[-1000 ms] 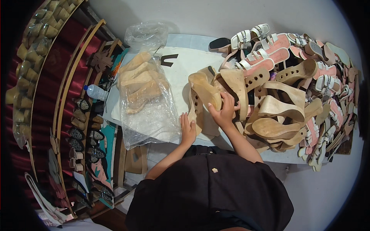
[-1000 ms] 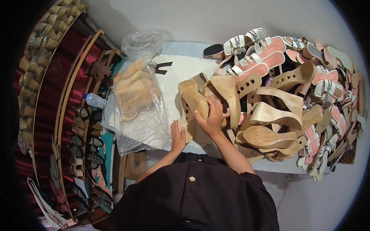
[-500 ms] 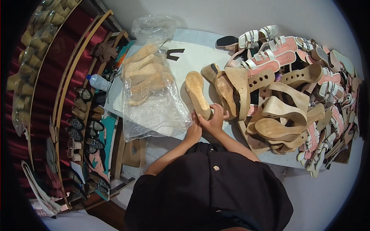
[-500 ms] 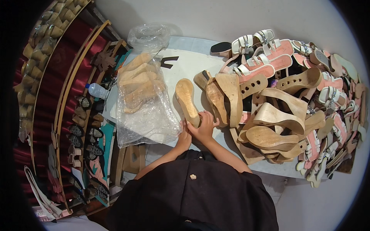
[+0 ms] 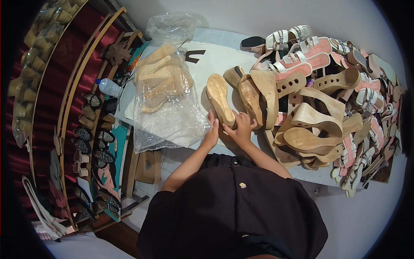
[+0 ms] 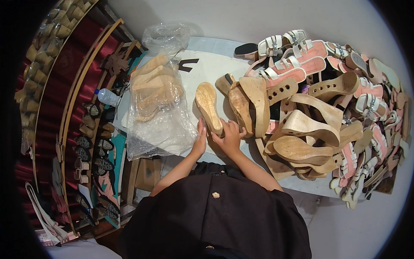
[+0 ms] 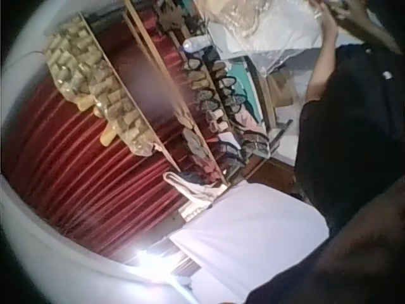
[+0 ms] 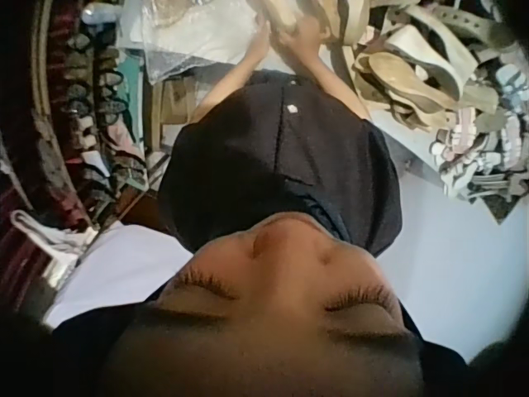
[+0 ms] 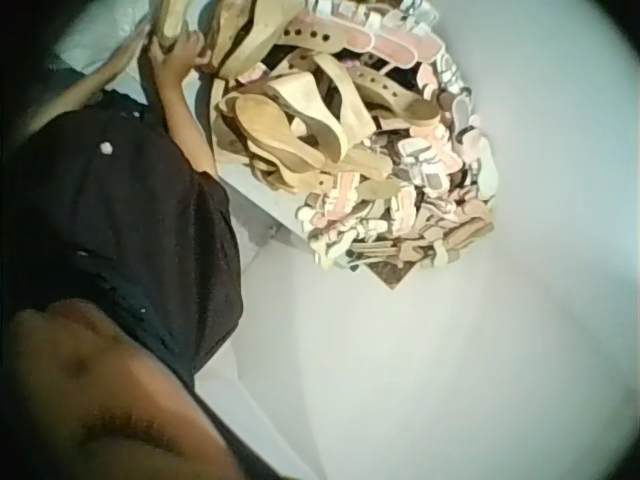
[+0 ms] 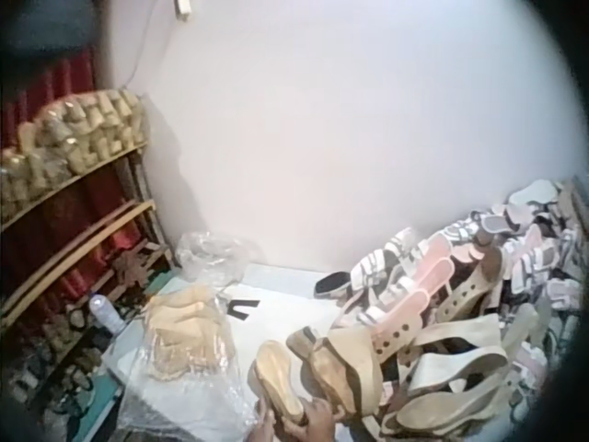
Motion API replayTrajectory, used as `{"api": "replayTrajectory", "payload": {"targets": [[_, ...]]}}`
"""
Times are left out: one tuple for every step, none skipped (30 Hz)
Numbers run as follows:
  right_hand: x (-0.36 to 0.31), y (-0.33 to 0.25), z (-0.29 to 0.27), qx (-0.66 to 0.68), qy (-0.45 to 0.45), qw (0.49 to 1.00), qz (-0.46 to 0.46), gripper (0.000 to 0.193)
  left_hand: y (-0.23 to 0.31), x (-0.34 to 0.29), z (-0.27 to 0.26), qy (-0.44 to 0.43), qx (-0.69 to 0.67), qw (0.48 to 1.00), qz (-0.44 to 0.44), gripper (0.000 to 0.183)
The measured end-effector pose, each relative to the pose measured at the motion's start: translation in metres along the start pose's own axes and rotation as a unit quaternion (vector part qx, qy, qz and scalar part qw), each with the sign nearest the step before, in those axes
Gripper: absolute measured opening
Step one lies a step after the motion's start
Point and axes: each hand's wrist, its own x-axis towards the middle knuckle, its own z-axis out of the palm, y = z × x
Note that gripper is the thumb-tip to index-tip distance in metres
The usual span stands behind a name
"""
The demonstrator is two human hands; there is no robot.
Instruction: The recorder sorts wooden shoe lasting components and places them into a plastic bag.
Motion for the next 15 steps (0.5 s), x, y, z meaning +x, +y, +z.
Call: {"api": "replayTrajectory", "payload": {"targets": [[-0.002, -0.002, -0.001, 0.001, -0.002, 1.000, -0.002, 0.065, -0.007, 0.006, 0.001, 0.009, 0.010, 1.000, 0.011, 0.060], [-0.003, -0.002, -0.004, 0.000, -0.005, 1.000, -0.004, 0.063, -0.008, 0.012, 0.002, 0.014, 0.019, 0.999, 0.022, 0.060], [-0.004, -0.003, -0.006, 0.000, -0.009, 1.000, -0.006, 0.062, -0.009, 0.016, 0.002, 0.013, 0.018, 1.000, 0.021, 0.060], [-0.004, -0.003, -0.006, -0.001, -0.010, 1.000, -0.006, 0.062, -0.010, 0.020, 0.002, 0.019, 0.001, 1.000, 0.023, 0.060], [-0.004, -0.002, -0.005, -0.004, -0.008, 1.000, -0.006, 0.062, -0.009, 0.024, 0.001, 0.023, -0.015, 0.999, 0.024, 0.060], [-0.005, -0.001, -0.005, -0.007, -0.007, 1.000, -0.006, 0.062, -0.007, 0.027, 0.001, 0.028, -0.031, 0.999, 0.025, 0.060], [-0.007, 0.000, -0.006, -0.007, -0.007, 1.000, -0.006, 0.062, -0.006, 0.030, 0.000, 0.033, -0.047, 0.998, 0.026, 0.060], [-0.009, 0.001, -0.006, -0.008, -0.005, 1.000, -0.010, 0.062, -0.003, 0.033, -0.001, 0.039, -0.063, 0.997, 0.028, 0.059], [-0.010, 0.002, -0.006, -0.009, -0.002, 1.000, -0.014, 0.063, 0.000, 0.035, -0.001, 0.044, -0.078, 0.995, 0.030, 0.059], [-0.010, 0.003, -0.006, -0.008, -0.002, 1.000, -0.014, 0.063, 0.002, 0.037, -0.002, 0.050, -0.094, 0.994, 0.031, 0.059], [-0.012, 0.003, -0.008, -0.012, -0.009, 1.000, -0.009, 0.063, 0.006, 0.038, -0.003, 0.055, -0.110, 0.992, 0.031, 0.059], [-0.013, 0.003, -0.009, -0.016, -0.017, 1.000, -0.003, 0.063, 0.011, 0.041, -0.004, 0.061, -0.126, 0.990, 0.031, 0.059], [-0.012, 0.003, -0.009, -0.016, -0.018, 1.000, -0.002, 0.063, 0.015, 0.044, -0.007, 0.066, -0.143, 0.987, 0.031, 0.059], [-0.009, 0.001, -0.011, -0.014, -0.020, 1.000, -0.004, 0.063, 0.021, 0.047, -0.008, 0.070, -0.159, 0.984, 0.030, 0.059], [-0.008, 0.000, -0.012, -0.013, -0.021, 1.000, -0.005, 0.062, 0.033, 0.049, -0.010, 0.074, -0.175, 0.981, 0.030, 0.058]]}}
